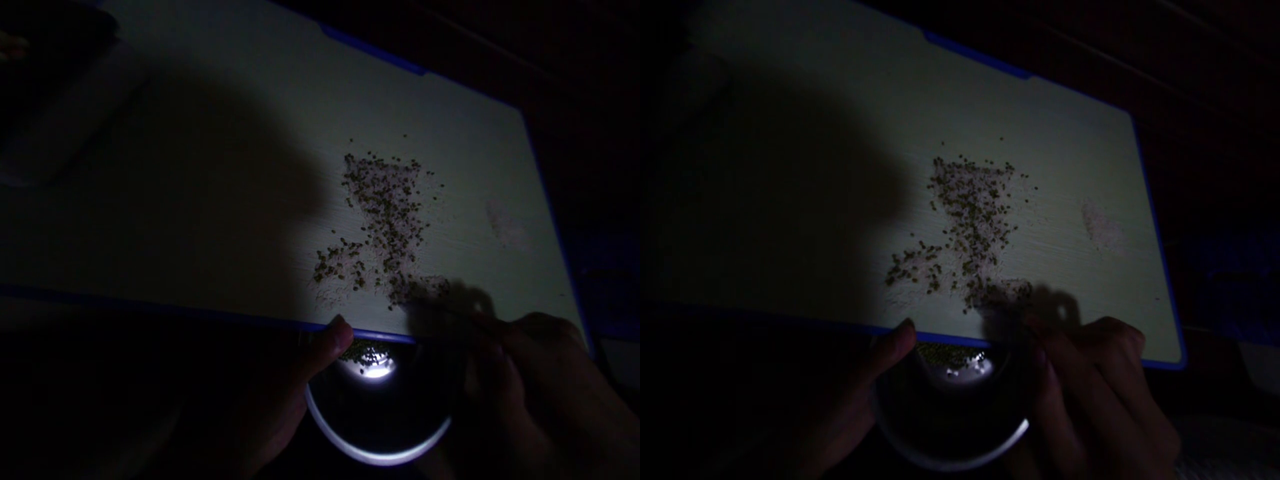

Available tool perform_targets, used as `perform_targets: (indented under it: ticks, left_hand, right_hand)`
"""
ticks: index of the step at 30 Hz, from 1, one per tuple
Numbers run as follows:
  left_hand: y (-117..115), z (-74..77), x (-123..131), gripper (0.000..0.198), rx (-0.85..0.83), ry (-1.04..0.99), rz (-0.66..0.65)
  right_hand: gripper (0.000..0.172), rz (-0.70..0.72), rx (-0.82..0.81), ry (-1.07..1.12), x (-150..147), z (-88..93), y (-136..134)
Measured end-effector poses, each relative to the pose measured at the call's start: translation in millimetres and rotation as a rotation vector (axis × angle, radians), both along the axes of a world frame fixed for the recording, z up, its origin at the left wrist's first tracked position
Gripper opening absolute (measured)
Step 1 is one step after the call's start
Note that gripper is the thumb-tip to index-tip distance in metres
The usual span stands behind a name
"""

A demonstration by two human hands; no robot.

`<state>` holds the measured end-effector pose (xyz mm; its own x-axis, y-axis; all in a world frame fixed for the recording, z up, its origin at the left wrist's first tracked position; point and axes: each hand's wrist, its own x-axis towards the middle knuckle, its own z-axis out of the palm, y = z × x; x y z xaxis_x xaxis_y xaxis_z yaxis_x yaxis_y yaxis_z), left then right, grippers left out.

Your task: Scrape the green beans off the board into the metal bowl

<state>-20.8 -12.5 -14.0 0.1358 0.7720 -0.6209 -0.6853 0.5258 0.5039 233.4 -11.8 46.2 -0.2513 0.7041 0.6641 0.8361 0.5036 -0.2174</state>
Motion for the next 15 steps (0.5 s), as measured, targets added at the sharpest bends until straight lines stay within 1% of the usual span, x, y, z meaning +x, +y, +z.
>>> perform_targets:
  ticks: [3, 6, 8, 10, 13, 15]
  left_hand:
    - [0.2, 3.7, -1.2, 0.084, -0.025, -0.044, -0.024]
    - [1.2, 5.4, -2.2, 0.07, -0.057, -0.05, -0.056]
    - [1.7, 5.0, -1.9, 0.062, -0.034, -0.084, -0.075]
    - [2.6, 5.1, -1.1, 0.064, -0.023, -0.112, -0.086]
    - [5.3, 7.3, -0.9, 0.074, -0.021, -0.091, -0.072]
    - [6.9, 8.7, -2.2, 0.082, -0.005, -0.085, -0.101]
  right_hand:
    - [0.058, -0.074, -0.019, -0.018, 5.6, 3.8, 3.8]
    - [0.051, -0.04, -0.069, -0.033, 10.2, 5.3, 3.2]
    - [0.053, -0.019, -0.07, -0.01, 10.4, 3.6, 1.3]
    - [0.054, -0.037, -0.057, 0.031, 9.6, 1.3, -0.8]
    - [0.036, 0.001, -0.059, 0.043, 9.3, -0.6, -2.9]
    - [0.027, 0.031, -0.065, 0.036, 8.4, 0.0, -3.1]
